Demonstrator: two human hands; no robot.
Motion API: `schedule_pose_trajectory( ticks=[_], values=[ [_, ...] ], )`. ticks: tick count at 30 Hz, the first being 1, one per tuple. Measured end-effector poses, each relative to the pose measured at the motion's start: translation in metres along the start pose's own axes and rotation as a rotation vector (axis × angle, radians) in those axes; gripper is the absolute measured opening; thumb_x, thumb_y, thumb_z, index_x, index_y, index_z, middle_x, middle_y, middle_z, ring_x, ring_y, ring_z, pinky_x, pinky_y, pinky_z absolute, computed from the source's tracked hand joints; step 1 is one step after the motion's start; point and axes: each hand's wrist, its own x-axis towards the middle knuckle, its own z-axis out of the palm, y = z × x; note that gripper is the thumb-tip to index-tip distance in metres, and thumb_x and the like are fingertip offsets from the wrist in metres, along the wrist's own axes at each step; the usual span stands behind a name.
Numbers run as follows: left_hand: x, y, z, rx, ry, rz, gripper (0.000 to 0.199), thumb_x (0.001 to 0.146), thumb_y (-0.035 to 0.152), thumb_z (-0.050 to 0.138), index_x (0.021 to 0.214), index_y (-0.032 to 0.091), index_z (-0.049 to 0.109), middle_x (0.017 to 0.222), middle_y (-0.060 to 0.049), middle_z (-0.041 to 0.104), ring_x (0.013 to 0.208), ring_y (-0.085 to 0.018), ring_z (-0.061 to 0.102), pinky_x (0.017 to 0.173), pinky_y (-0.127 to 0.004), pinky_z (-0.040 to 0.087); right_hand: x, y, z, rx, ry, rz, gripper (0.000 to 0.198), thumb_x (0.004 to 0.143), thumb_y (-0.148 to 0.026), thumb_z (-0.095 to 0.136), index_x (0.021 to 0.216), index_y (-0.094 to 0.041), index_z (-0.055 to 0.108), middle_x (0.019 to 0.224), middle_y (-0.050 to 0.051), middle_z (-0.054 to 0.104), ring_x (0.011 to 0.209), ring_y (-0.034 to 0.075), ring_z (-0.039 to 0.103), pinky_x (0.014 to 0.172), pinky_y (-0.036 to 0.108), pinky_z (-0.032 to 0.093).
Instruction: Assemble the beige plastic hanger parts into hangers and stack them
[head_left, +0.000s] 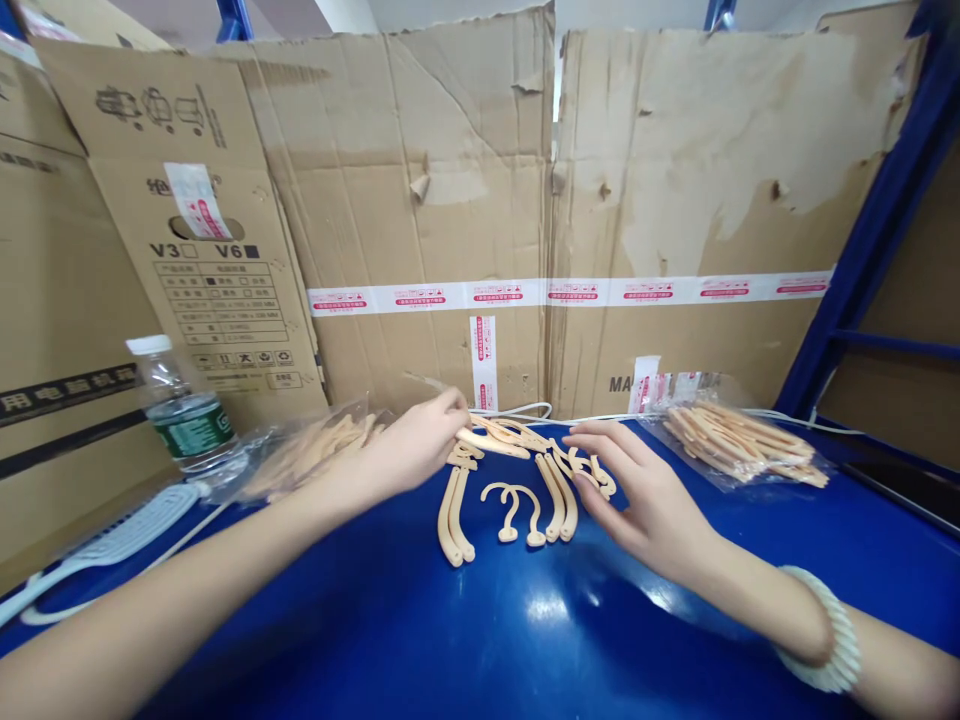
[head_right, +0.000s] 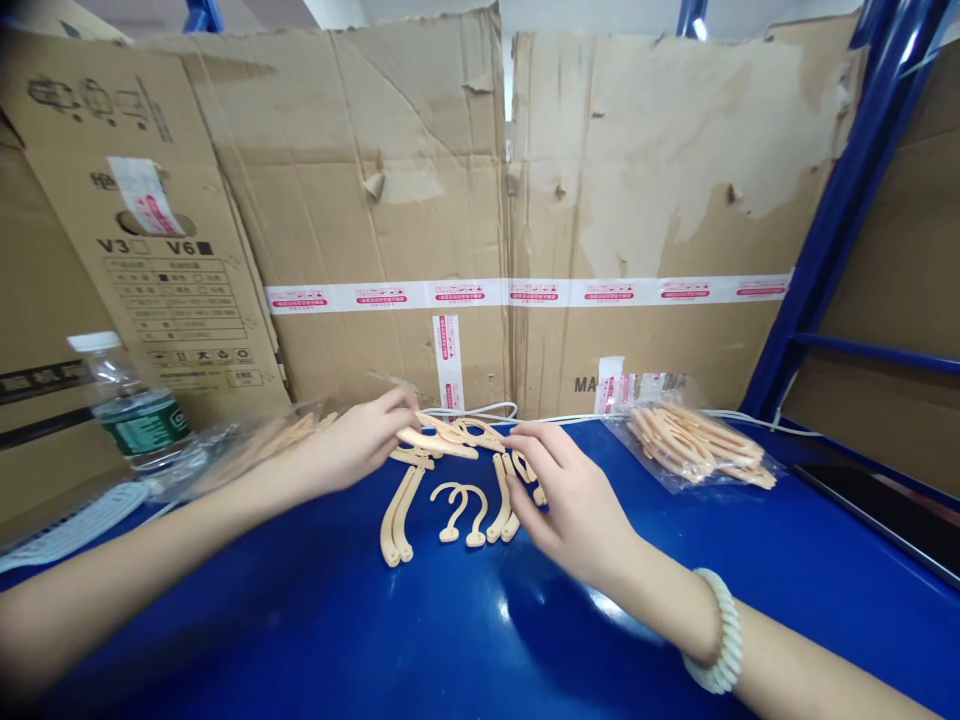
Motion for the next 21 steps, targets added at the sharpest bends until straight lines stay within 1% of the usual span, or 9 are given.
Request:
schedule_pose_trajectory(
  ticks=[3,5,6,8,10,12,15,18,21],
  values=[
    [-0.033,0.028,0.006,-0.035,0.113,-0.026,0.027,0.089,0.004,0.038,0.105,0.014,0.057,0.113,-0.012,0.051,0.096,-0.023,0.059,0.083,-0.041,0.053,0.000,-0.017,0.005,0.483,-0.161,0.441,0.034,0.095,-0.039,0.049,0.123,-0.020,0.048,0.105,0.011,0.062,0.081,0.020,0.063,0.064,0.034,0.052],
    [-0.049,0.043,0.015,-0.103,0.233,-0.014,0.033,0.086,0.002,0.038,0.112,0.015,0.054,0.121,-0.015,0.047,0.104,-0.026,0.057,0.085,-0.043,0.054,0.000,-0.029,0.009,0.847,-0.328,0.741,0.040,0.093,-0.048,0.051,0.121,-0.020,0.045,0.095,0.007,0.064,0.065,0.015,0.061,0.049,0.025,0.046],
    [-0.055,0.049,0.020,-0.129,0.274,-0.008,0.036,0.084,0.000,0.039,0.115,0.014,0.052,0.124,-0.016,0.045,0.111,-0.028,0.055,0.089,-0.044,0.053,-0.001,-0.033,0.011,0.985,-0.393,0.847,0.041,0.091,-0.051,0.053,0.116,-0.019,0.047,0.090,0.006,0.064,0.059,0.013,0.059,0.044,0.022,0.043],
    [-0.063,0.059,0.029,-0.191,0.274,0.034,0.042,0.081,0.001,0.044,0.121,0.014,0.048,0.130,-0.018,0.041,0.122,-0.031,0.048,0.097,-0.047,0.048,-0.001,-0.040,0.015,1.112,-0.461,0.962,0.041,0.084,-0.053,0.064,0.099,-0.017,0.052,0.078,0.002,0.062,0.051,0.008,0.054,0.040,0.017,0.037],
    [-0.068,0.066,0.035,-0.273,0.269,0.057,0.047,0.081,0.005,0.049,0.126,0.015,0.044,0.134,-0.018,0.038,0.127,-0.031,0.044,0.101,-0.047,0.046,-0.001,-0.042,0.017,1.094,-0.459,0.968,0.043,0.075,-0.052,0.073,0.084,-0.016,0.051,0.067,-0.002,0.058,0.046,0.005,0.047,0.038,0.015,0.033],
    [-0.073,0.072,0.039,-0.390,0.260,0.044,0.046,0.080,0.011,0.056,0.125,0.017,0.043,0.132,-0.016,0.041,0.123,-0.030,0.047,0.099,-0.045,0.046,-0.001,-0.041,0.018,1.017,-0.440,0.901,0.042,0.074,-0.051,0.074,0.081,-0.017,0.052,0.059,-0.005,0.052,0.043,0.005,0.042,0.037,0.016,0.029],
    [-0.077,0.079,0.043,-0.592,0.220,-0.037,0.028,0.077,0.015,0.059,0.099,0.021,0.044,0.104,-0.006,0.053,0.094,-0.022,0.057,0.081,-0.037,0.051,-0.001,-0.037,0.016,0.816,-0.389,0.710,0.033,0.081,-0.048,0.067,0.081,-0.016,0.056,0.057,-0.006,0.047,0.046,0.006,0.038,0.040,0.018,0.028],
    [-0.078,0.084,0.046,-0.789,0.187,-0.163,0.019,0.085,0.018,0.052,0.083,0.024,0.034,0.076,0.003,0.051,0.068,-0.016,0.052,0.063,-0.029,0.046,-0.005,-0.037,0.014,0.620,-0.372,0.555,0.027,0.085,-0.040,0.063,0.075,-0.016,0.058,0.064,-0.002,0.049,0.055,0.008,0.038,0.047,0.021,0.030],
    [-0.077,0.088,0.045,-0.956,0.168,-0.249,0.008,0.094,0.024,0.046,0.098,0.025,0.039,0.076,0.003,0.059,0.069,-0.016,0.058,0.064,-0.028,0.045,-0.007,-0.038,0.013,0.593,-0.382,0.527,0.026,0.088,-0.039,0.058,0.076,-0.016,0.059,0.067,-0.001,0.051,0.058,0.010,0.037,0.050,0.023,0.030]
  ],
)
